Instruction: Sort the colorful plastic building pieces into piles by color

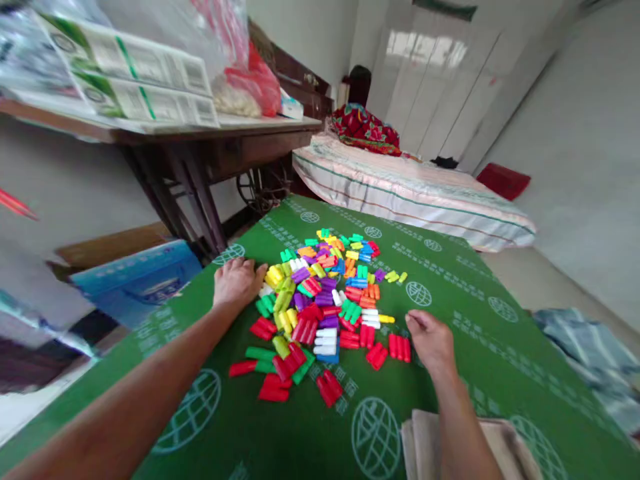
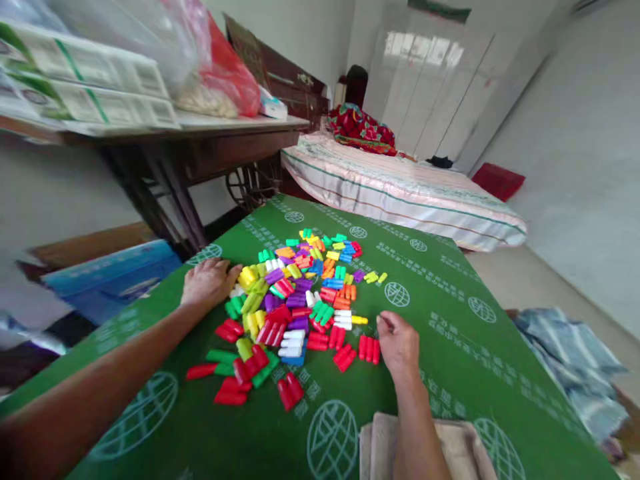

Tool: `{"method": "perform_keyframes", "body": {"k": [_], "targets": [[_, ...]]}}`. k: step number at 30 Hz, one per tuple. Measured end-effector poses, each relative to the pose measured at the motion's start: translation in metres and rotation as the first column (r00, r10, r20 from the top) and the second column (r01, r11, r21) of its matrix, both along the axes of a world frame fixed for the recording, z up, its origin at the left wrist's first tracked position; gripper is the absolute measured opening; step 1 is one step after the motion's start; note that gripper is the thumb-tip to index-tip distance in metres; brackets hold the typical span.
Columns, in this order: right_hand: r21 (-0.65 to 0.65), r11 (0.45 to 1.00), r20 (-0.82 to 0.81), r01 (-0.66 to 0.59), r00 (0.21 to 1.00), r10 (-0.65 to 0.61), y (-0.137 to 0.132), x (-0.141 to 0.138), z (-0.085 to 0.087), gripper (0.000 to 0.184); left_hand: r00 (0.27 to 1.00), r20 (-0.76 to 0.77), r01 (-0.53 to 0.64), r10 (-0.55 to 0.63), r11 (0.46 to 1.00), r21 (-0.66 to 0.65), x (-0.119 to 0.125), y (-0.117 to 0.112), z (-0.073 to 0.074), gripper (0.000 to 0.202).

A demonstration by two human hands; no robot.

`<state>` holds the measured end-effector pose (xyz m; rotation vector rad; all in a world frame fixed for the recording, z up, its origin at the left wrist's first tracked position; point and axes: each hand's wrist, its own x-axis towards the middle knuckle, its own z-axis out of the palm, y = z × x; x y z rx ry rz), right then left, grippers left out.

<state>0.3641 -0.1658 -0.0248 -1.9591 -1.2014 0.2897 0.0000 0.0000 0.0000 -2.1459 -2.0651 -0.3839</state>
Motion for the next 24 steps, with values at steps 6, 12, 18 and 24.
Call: {"method": "perform_keyframes", "body": {"k": [6, 12, 18, 24], "targets": [[-0.252, 0.936, 0.012, -0.245, 0.967, 0.256, -0.013, 0.009, 0.009, 0.039, 1.0, -0.017, -0.011, 0.01, 1.0, -0.024, 0.001, 0.0, 0.003, 0.057], [-0.45, 0.797, 0.076, -0.402, 0.873, 0.482, -0.027, -0.004, 0.031, 0.042, 1.0, -0.012, -0.019, 0.019, 0.998, -0.053, 0.003, -0.001, 0.007, 0.056], [-0.553, 0.776, 0.24, -0.303, 0.834, 0.497, -0.024, -0.021, 0.044, 0.018, 1.0, -0.01, -0.022, 0.022, 0.998, -0.066, 0.003, 0.001, 0.008, 0.058], [-0.56, 0.806, 0.316, -0.193, 0.849, 0.423, -0.019, -0.026, 0.05, 0.007, 1.0, -0.004, -0.01, 0.01, 0.995, -0.099, 0.0, 0.003, 0.012, 0.058]]}}
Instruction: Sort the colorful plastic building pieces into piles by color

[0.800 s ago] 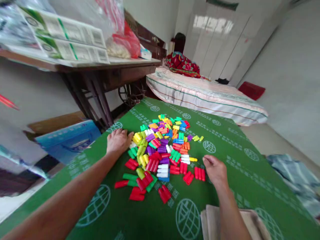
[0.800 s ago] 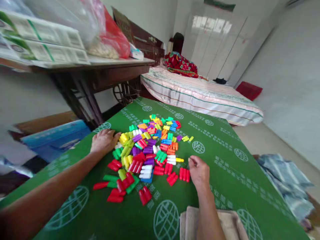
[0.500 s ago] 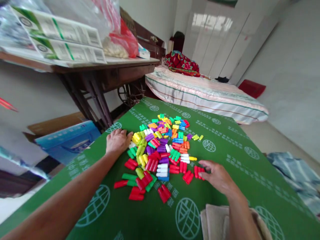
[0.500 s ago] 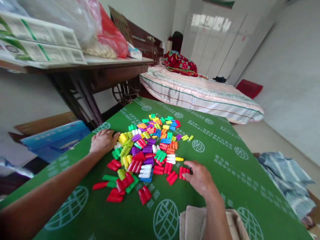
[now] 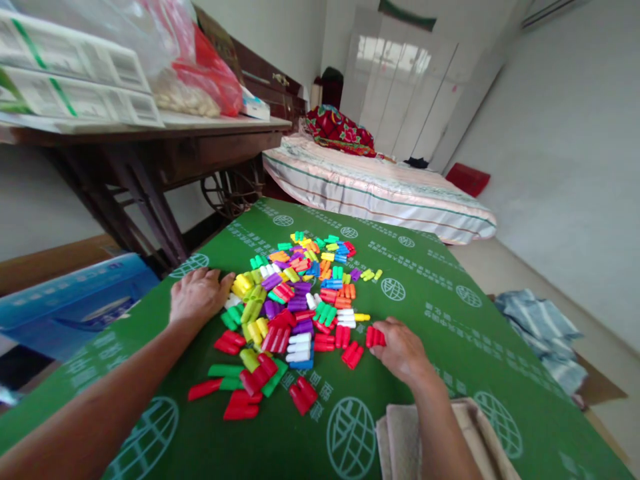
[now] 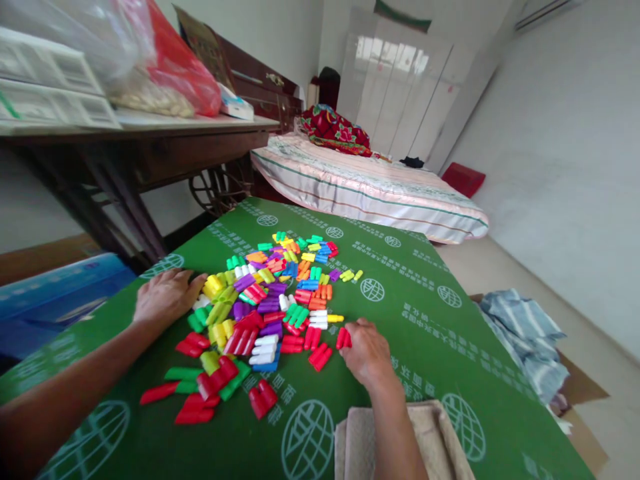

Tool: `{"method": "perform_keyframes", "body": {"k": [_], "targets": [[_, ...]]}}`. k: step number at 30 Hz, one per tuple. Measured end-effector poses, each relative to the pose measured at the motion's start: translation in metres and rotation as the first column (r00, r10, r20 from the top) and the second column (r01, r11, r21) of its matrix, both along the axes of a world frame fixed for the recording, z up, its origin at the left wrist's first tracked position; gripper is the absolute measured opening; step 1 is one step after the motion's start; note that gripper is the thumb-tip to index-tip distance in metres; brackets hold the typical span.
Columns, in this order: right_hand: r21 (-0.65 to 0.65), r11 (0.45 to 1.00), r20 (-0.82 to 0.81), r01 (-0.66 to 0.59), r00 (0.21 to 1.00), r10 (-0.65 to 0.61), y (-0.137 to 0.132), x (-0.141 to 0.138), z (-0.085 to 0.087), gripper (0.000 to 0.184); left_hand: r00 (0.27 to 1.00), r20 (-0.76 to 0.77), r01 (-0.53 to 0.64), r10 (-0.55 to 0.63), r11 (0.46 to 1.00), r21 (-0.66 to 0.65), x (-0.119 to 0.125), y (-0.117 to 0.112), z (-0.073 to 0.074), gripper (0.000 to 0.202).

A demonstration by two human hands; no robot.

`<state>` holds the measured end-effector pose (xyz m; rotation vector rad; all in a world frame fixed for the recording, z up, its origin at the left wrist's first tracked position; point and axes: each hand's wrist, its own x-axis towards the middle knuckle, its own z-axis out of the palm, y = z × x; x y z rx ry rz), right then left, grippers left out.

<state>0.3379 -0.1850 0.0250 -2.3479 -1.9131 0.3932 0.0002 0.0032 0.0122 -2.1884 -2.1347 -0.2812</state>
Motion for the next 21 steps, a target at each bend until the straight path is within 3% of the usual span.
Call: {"method": "perform_keyframes", "body": {"k": [4, 8, 13, 21], "targets": [[0.013, 0.999, 0.025, 0.052, 0.998, -0.053, 0.002, 0.002, 0.003, 0.008, 1.0, -0.019, -0.019, 0.018, 0.998, -0.056, -0.002, 0.008, 0.001, 0.058], [0.033, 0.986, 0.053, 0.161, 0.985, -0.163, 0.003, 0.022, 0.001, 0.014, 0.999, -0.034, -0.008, 0.006, 0.997, -0.07, -0.003, 0.012, 0.0, 0.061], [0.004, 0.925, 0.117, 0.381, 0.918, -0.379, 0.001, 0.075, -0.008, 0.023, 0.999, -0.039, -0.015, 0.012, 0.998, -0.061, -0.003, 0.011, 0.001, 0.064], [-0.019, 0.821, 0.198, 0.57, 0.807, -0.556, -0.021, 0.163, -0.018, 0.035, 0.998, -0.056, -0.01, 0.006, 0.998, -0.057, -0.005, 0.011, 0.001, 0.064]]}}
